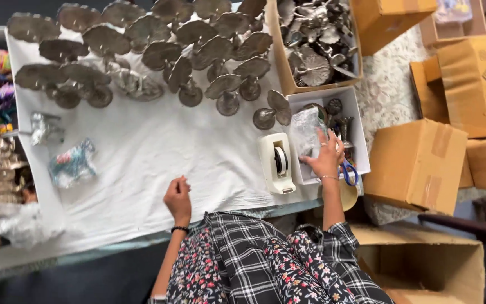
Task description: The person wraps small decorative figurines, including a blue horse and a green figure, in bubble wrap. They use a tape dispenser to secure the wrapping and place the finished items on a white cloth-covered table.
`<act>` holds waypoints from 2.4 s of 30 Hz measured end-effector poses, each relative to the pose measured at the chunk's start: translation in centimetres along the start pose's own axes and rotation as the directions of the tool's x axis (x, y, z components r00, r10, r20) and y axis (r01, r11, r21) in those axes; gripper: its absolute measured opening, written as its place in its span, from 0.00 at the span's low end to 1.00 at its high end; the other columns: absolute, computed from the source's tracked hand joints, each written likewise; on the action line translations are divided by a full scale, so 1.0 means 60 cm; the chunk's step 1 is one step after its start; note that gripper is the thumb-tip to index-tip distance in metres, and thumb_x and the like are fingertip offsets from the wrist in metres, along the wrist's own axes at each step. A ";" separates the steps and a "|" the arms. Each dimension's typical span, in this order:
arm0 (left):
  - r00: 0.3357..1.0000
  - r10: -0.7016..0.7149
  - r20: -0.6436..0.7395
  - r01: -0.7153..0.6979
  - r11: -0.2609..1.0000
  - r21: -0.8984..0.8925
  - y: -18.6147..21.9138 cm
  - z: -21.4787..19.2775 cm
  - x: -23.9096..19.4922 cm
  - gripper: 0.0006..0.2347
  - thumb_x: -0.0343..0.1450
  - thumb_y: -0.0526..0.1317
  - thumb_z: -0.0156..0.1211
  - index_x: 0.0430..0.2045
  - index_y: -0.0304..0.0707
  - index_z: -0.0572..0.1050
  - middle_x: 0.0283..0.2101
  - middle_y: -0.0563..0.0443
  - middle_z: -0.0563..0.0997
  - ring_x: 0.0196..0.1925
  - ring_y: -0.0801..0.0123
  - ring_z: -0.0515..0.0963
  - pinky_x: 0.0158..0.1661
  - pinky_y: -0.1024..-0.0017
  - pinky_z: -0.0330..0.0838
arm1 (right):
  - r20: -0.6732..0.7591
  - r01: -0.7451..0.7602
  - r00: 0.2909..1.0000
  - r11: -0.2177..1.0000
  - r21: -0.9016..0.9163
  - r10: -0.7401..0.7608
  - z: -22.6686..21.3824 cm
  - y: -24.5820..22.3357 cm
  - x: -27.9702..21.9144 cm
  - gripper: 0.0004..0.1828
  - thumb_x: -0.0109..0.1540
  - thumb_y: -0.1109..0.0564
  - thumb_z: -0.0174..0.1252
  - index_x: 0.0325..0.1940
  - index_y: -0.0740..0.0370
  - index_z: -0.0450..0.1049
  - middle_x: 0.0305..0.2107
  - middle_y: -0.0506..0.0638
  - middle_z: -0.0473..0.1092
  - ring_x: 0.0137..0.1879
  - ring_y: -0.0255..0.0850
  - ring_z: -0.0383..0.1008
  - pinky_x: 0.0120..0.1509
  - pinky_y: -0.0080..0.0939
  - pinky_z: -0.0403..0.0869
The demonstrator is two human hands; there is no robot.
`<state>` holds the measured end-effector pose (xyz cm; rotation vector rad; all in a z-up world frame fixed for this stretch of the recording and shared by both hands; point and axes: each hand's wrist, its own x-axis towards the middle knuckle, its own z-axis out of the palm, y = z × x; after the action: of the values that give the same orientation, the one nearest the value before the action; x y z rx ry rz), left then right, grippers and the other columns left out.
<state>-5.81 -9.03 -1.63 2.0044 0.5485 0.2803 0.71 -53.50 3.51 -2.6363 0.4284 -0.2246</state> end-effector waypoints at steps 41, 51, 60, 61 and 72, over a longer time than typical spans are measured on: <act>0.551 0.061 0.832 0.661 0.577 -0.480 0.218 0.085 -0.045 0.20 0.73 0.52 0.52 0.60 0.52 0.70 0.47 0.53 0.82 0.45 0.72 0.85 0.43 0.70 0.80 | 0.081 -0.078 0.996 0.086 0.993 -0.038 0.024 -0.020 -0.071 0.18 0.57 0.60 0.54 0.51 0.59 0.72 0.48 0.50 0.71 0.55 0.44 0.74 0.62 0.48 0.75; 0.716 -0.104 0.690 0.503 0.762 -0.407 0.010 0.128 -0.045 0.15 0.76 0.51 0.58 0.30 0.37 0.76 0.24 0.57 0.73 0.23 0.75 0.68 0.24 0.76 0.61 | 0.212 0.442 0.725 0.679 0.587 -0.655 0.038 -0.307 -0.216 0.30 0.50 0.59 0.68 0.58 0.57 0.75 0.56 0.60 0.69 0.58 0.54 0.73 0.57 0.52 0.73; 0.522 -0.036 0.852 0.600 0.725 -0.337 -0.045 0.015 -0.040 0.13 0.71 0.50 0.59 0.33 0.41 0.82 0.26 0.59 0.79 0.24 0.79 0.72 0.26 0.76 0.64 | 0.488 0.403 0.479 0.677 0.617 -0.730 0.172 -0.300 -0.210 0.34 0.52 0.69 0.61 0.63 0.51 0.75 0.44 0.57 0.78 0.48 0.46 0.80 0.52 0.42 0.77; 0.525 -0.040 0.850 0.601 0.725 -0.337 -0.032 -0.018 -0.028 0.13 0.71 0.50 0.59 0.33 0.41 0.82 0.26 0.59 0.79 0.24 0.79 0.72 0.26 0.76 0.64 | 0.488 0.401 0.476 0.675 0.619 -0.732 0.188 -0.298 -0.208 0.34 0.52 0.69 0.61 0.63 0.51 0.75 0.44 0.57 0.78 0.48 0.46 0.80 0.52 0.42 0.77; 0.726 -0.089 0.682 0.275 0.946 -0.170 -0.083 -0.299 0.266 0.11 0.70 0.46 0.60 0.38 0.43 0.84 0.26 0.62 0.81 0.22 0.85 0.68 0.21 0.81 0.61 | 0.559 -0.448 0.828 0.546 0.708 -0.045 0.331 -0.370 -0.164 0.09 0.64 0.59 0.56 0.45 0.65 0.77 0.28 0.52 0.77 0.31 0.38 0.78 0.37 0.36 0.76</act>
<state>-0.74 14.68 1.96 1.6198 0.2207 -0.4717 1.78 -23.22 -4.59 -1.5684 0.3291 0.3221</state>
